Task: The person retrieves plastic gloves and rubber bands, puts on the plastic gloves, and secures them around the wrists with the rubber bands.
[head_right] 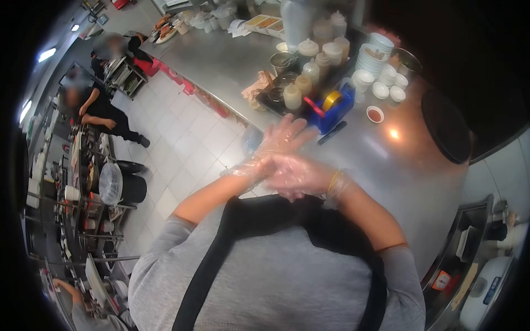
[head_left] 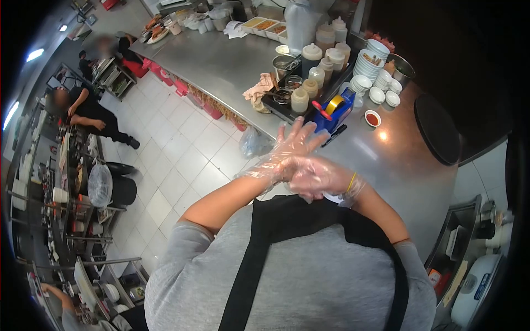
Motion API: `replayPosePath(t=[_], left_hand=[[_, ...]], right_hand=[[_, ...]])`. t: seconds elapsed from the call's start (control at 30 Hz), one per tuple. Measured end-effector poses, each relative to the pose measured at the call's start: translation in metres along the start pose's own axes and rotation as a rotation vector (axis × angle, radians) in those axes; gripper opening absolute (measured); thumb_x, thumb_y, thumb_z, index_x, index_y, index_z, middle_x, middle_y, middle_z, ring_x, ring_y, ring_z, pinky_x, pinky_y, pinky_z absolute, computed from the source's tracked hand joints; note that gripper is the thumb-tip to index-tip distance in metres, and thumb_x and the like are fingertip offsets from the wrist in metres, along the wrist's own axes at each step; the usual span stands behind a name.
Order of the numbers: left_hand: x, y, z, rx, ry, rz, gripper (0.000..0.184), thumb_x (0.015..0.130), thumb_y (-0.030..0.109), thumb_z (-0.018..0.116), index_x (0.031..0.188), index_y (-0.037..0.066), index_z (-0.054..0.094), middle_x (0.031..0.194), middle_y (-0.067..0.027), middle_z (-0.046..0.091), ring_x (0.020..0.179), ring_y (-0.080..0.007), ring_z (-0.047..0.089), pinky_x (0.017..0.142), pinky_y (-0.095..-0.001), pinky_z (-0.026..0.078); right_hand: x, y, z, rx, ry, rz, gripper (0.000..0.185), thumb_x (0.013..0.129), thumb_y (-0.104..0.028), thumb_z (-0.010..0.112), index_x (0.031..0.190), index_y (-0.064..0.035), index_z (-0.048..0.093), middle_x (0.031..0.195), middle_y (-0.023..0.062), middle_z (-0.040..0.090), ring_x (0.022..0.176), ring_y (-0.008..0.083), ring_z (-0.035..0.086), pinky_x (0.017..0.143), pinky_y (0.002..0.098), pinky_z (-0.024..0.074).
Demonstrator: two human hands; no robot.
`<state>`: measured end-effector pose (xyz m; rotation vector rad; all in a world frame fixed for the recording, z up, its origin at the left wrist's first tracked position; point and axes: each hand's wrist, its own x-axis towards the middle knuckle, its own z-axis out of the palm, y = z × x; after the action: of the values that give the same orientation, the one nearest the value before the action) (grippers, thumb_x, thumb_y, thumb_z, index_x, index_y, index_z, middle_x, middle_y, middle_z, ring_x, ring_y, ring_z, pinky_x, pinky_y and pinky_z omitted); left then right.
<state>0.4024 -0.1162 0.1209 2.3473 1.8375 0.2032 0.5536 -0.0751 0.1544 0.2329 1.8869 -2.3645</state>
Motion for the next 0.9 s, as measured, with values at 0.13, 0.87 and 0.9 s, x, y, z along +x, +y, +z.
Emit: replayPosePath(t=[0.13,0.87,0.9], left_hand=[[0.003,-0.019,0.005,0.022,0.234,-0.100,0.090,0.061,0.035,0.076,0.140,0.023,0.034,0.142,-0.0114,0.034,0.136,-0.0402,0.020,0.102,-0.0618,0.025],[0.026,-0.021,-0.100,-2.340,0.314,0.819,0.099,0.070,0.085,0.033,0.147,0.024,0.017,0.145,-0.0232,0.027,0.132,-0.0427,0.028,0.103,-0.0621,0.027],[0.024,-0.011,-0.103,-2.338,0.270,0.850,0.100,0.069,0.086,0.033,0.147,0.025,0.014,0.146,-0.0241,0.024,0.133,-0.0445,0.024,0.103,-0.0639,0.024]], right_hand=[[0.018,-0.003,-0.011,-0.806,0.576,-0.349,0.051,0.083,-0.033,0.067,0.121,-0.0049,0.047,0.063,0.0051,0.054,0.053,0.0148,0.054,0.052,0.0282,0.0463],[0.092,0.029,-0.030,0.214,-0.190,0.018,0.042,0.096,-0.039,0.046,0.124,-0.0077,0.051,0.113,0.0084,0.059,0.098,0.0222,0.060,0.082,0.0369,0.0513],[0.098,0.022,-0.022,0.410,-0.227,-0.036,0.042,0.095,-0.038,0.048,0.125,-0.0089,0.049,0.115,0.0092,0.058,0.100,0.0212,0.060,0.082,0.0376,0.0516]])
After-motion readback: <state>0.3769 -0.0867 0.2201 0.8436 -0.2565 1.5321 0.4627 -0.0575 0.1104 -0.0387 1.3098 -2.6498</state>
